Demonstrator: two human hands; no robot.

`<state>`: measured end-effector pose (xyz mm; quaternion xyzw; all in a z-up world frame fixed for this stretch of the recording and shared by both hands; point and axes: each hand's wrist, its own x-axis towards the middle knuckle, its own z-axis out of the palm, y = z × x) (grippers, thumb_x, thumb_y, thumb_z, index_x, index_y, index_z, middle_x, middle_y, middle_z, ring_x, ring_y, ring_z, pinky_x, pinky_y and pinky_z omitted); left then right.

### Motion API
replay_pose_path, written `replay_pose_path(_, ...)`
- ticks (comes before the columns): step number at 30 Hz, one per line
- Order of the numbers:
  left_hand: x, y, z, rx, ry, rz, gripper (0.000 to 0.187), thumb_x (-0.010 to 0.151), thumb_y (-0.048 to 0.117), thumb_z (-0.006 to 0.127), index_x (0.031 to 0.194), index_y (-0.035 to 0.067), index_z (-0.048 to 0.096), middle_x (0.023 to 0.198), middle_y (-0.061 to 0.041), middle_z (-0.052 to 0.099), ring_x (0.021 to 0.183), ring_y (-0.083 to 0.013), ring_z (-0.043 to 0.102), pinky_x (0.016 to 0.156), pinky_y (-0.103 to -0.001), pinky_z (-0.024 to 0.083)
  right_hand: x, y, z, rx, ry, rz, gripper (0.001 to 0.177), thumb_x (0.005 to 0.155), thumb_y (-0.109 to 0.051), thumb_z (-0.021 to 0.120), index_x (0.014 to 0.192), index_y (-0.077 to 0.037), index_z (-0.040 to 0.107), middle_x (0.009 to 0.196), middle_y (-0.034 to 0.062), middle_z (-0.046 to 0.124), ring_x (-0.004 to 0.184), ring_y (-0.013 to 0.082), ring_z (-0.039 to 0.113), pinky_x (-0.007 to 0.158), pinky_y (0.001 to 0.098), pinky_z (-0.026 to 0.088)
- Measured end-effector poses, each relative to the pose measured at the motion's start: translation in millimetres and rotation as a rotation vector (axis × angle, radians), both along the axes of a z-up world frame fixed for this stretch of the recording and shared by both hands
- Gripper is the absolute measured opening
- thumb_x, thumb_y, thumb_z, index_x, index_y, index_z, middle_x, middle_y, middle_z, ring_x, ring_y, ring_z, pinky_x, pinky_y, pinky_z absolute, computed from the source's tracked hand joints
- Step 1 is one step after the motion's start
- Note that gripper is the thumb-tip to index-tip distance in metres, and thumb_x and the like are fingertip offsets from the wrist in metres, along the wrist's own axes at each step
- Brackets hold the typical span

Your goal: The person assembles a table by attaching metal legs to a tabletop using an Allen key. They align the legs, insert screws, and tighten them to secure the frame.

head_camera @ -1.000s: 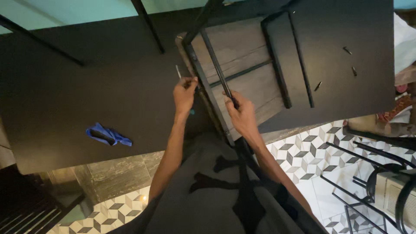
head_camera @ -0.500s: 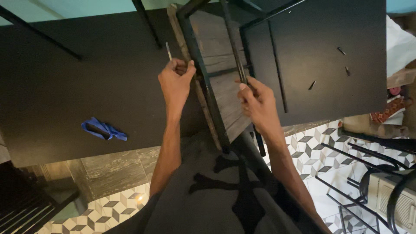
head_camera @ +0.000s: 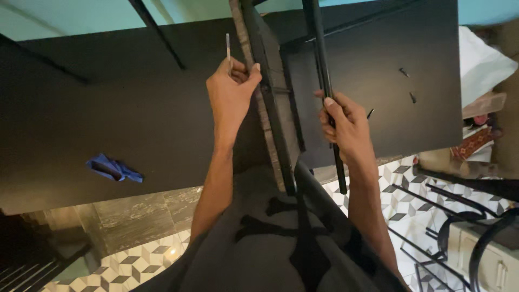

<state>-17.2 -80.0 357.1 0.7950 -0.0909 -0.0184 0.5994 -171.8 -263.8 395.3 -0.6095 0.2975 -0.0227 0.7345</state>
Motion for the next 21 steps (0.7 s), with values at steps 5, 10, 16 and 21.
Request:
replay_pose_path(5,-8,-45,11,0.003,0.032,-0.008,0.032,0.086,0.019,0.086,0.080,0.000,0.061,0.063,-0.005,0.060,0.057,-0.0092,0.055,0.053,-0.027,0.047,-10,-43,2,-0.106,-0.013,0.011,0.029,0.108,-0.016,0.051,0.128,0.001,0.063,0.070,0.0003,0.051,0.050,0.0040,0.039,0.041,0.0220,0.026)
replay_pose_path(10,-19,-89,19,-0.006,0.021,-0.009,0.033,0.085,0.021,0.087,0.081,0.000,0.061,0.063,-0.004,0.061,0.056,-0.0094,0.057,0.052,-0.027,0.047,-19,-85,1,-0.118,0.000,0.001,0.030,0.109,-0.016,0.049,0.127,0.002,0.063,0.070,0.0009,0.051,0.051,0.0051,0.040,0.042,0.0232,0.030)
replay_pose_path(16,-34,-130,21,0.077,-0.003,0.022,0.034,0.084,0.023,0.087,0.083,0.002,0.061,0.063,-0.004,0.060,0.056,-0.0119,0.057,0.052,-0.030,0.048,-29,-125,-7,-0.317,0.083,0.072,0.033,0.108,-0.019,0.046,0.128,0.001,0.063,0.068,0.0022,0.056,0.052,0.0086,0.051,0.044,0.0256,0.042)
replay_pose_path(21,-40,-147,19,0.101,-0.055,0.073,0.035,0.083,0.023,0.087,0.083,0.002,0.060,0.065,-0.005,0.061,0.057,-0.0126,0.059,0.053,-0.030,0.049,-33,-145,-17,-0.324,0.047,0.122,0.033,0.108,-0.022,0.048,0.125,0.002,0.064,0.070,0.0036,0.059,0.056,0.0110,0.057,0.050,0.0273,0.048)
